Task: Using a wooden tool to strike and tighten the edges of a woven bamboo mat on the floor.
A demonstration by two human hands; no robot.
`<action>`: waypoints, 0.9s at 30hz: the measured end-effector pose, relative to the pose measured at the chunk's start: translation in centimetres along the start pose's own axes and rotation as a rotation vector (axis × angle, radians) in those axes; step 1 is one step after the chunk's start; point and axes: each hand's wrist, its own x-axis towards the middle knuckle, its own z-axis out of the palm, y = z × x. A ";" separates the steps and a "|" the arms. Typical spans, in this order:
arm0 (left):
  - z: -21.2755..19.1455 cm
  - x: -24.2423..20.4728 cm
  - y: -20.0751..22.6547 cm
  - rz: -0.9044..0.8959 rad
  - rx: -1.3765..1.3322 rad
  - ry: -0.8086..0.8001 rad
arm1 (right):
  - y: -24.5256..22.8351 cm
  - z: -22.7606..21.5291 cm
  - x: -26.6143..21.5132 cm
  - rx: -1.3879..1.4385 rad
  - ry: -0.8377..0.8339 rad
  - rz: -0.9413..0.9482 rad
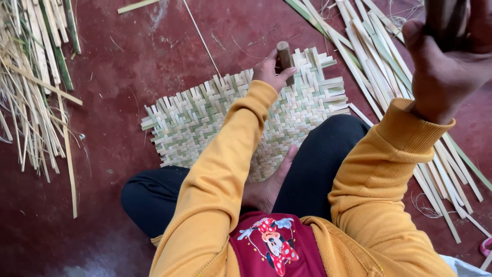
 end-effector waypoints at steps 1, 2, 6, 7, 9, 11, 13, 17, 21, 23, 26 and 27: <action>-0.1 0.1 0.0 0.006 0.003 -0.003 | 0.1 -0.1 0.0 -0.002 0.007 -0.003; -0.3 0.2 -0.1 0.004 -0.009 0.016 | 0.2 -0.2 0.1 -0.012 -0.007 -0.033; -0.4 0.4 -0.3 -0.002 0.016 0.007 | -0.7 0.5 0.8 -0.057 -0.007 -0.087; -0.3 0.4 -0.2 0.001 0.016 0.002 | -0.7 0.5 0.8 -0.061 -0.003 -0.086; -0.2 0.1 -0.1 -0.033 0.003 -0.045 | -0.7 0.6 0.9 -0.052 -0.018 -0.148; -0.1 -0.3 -0.3 -0.029 0.006 -0.064 | -0.5 0.5 0.7 -0.056 -0.025 -0.126; -0.1 -0.2 -0.7 -0.013 0.009 -0.073 | -0.2 0.5 0.7 -0.060 -0.030 -0.121; 0.3 0.0 -1.3 0.025 0.058 0.035 | 0.3 0.0 0.5 -0.019 -0.001 -0.099; 0.6 0.2 -1.6 -0.013 0.088 0.011 | 0.0 0.7 1.1 0.016 -0.060 -0.157; 0.9 0.2 -2.2 0.028 0.061 0.012 | -0.8 1.4 1.7 -0.058 -0.090 -0.156; 0.5 0.3 -1.3 0.014 0.068 -0.005 | -1.3 2.9 2.5 -0.026 -0.168 -0.114; 0.3 0.1 -0.7 -0.043 0.101 -0.029 | -1.5 3.3 2.5 0.078 -0.216 -0.068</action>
